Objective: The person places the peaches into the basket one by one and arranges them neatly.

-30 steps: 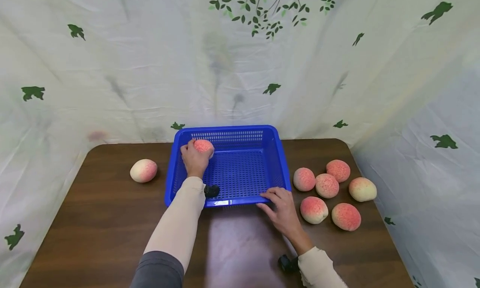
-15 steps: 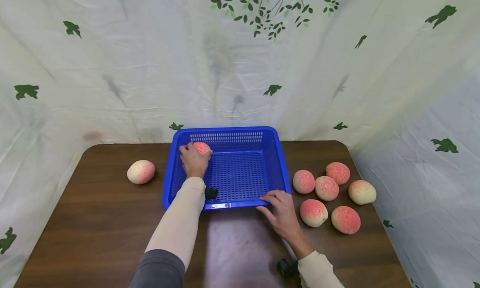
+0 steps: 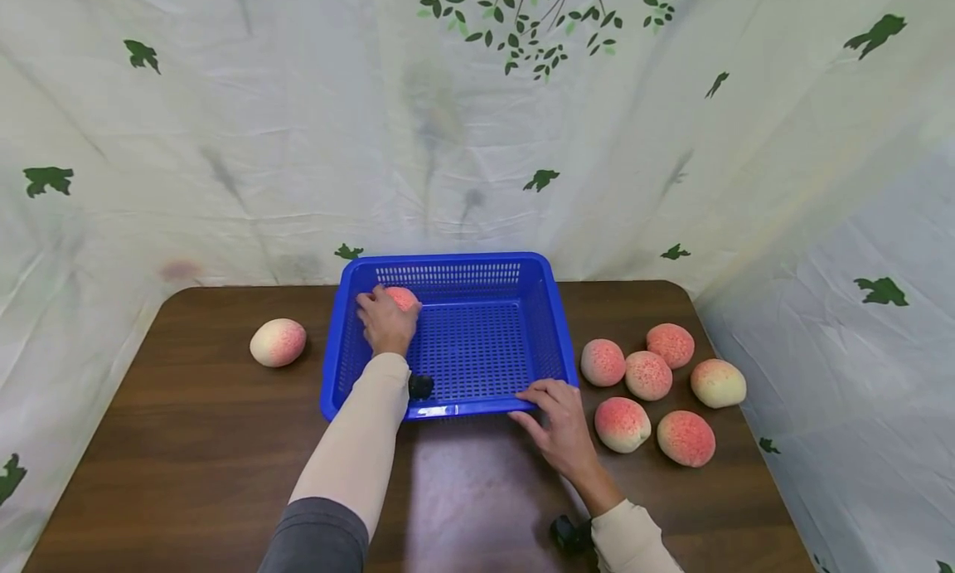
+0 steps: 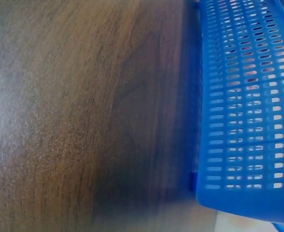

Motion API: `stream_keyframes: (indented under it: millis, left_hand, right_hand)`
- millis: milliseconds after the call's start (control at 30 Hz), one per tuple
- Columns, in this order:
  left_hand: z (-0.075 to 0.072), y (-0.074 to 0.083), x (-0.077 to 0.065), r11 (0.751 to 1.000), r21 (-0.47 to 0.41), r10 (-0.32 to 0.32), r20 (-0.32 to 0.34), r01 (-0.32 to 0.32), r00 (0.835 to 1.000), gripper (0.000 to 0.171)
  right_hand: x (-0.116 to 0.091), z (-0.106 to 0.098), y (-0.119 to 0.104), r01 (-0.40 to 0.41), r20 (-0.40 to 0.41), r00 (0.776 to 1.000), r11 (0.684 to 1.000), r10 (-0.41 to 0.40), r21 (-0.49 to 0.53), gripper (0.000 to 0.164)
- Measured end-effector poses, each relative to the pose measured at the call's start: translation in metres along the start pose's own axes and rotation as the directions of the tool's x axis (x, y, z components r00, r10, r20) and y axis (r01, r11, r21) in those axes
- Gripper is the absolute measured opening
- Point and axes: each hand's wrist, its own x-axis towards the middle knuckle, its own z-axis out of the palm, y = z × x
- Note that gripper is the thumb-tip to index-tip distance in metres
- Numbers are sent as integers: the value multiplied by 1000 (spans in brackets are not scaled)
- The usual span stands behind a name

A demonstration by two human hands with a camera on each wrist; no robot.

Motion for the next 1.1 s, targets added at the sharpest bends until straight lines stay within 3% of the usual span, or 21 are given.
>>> stream_keyframes:
  millis: [267, 633, 900, 1100]
  left_hand:
    - [-4, 3, 0, 984, 156, 89, 2, -88, 996, 66]
    - [-10, 0, 0, 973, 178, 141, 54, -149, 989, 65]
    - [-32, 5, 3, 984, 37, 169, 122, -175, 978, 71]
    - [-64, 12, 8, 964, -158, 249, 236, -215, 939, 69]
  right_hand:
    - [0, -1, -1, -5, 6, 1000, 1000, 5, 0, 26]
    - [0, 1, -2, 6, -7, 1000, 1000, -6, -11, 27]
    - [1, 1, -7, -16, 2, 1000, 1000, 16, 9, 27]
    - [1, 0, -6, -18, -1, 1000, 1000, 18, 4, 27]
